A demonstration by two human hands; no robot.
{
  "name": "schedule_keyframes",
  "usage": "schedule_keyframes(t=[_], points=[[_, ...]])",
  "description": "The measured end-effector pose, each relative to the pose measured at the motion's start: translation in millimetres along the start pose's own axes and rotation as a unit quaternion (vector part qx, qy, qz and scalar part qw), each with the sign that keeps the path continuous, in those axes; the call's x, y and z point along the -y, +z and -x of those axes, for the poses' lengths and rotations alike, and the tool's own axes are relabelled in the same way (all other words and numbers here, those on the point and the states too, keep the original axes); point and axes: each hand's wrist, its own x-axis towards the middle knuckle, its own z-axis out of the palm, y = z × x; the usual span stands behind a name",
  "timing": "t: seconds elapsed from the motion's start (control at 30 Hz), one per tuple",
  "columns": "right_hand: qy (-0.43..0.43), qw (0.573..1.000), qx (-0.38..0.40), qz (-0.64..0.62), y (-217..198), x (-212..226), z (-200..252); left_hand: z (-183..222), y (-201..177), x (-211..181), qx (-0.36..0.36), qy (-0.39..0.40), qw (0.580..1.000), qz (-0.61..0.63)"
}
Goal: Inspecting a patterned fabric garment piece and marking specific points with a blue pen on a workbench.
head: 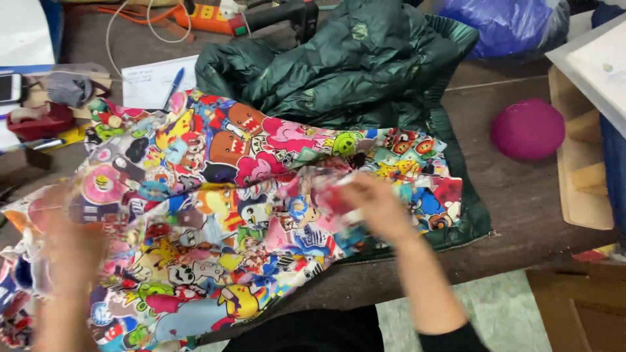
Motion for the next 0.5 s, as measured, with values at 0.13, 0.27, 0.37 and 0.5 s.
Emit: schedule_keyframes(t=[0.13, 0.27, 0.37, 0.5], points=[[-0.090, 0.991, 0.093, 0.032, 50.5, -20.7, 4.2, 89.7, -51.4, -204.2, 0.292, 0.087, 0.923, 0.234], [-0.210, 0.958, 0.164, 0.104, 44.5, -33.4, 3.4, 93.5, -43.3, -254.0, 0.335, 0.429, 0.789, 0.285], [-0.211, 0.947, 0.224, 0.095, 16.3, -25.1, 5.8, 89.9, -34.4, -258.2, 0.314, 0.449, 0.787, 0.283], [-0.177, 0.941, 0.236, 0.166, -24.3, -31.6, 0.3, 80.4, -22.3, -250.7, 0.285, 0.438, 0.796, 0.305]])
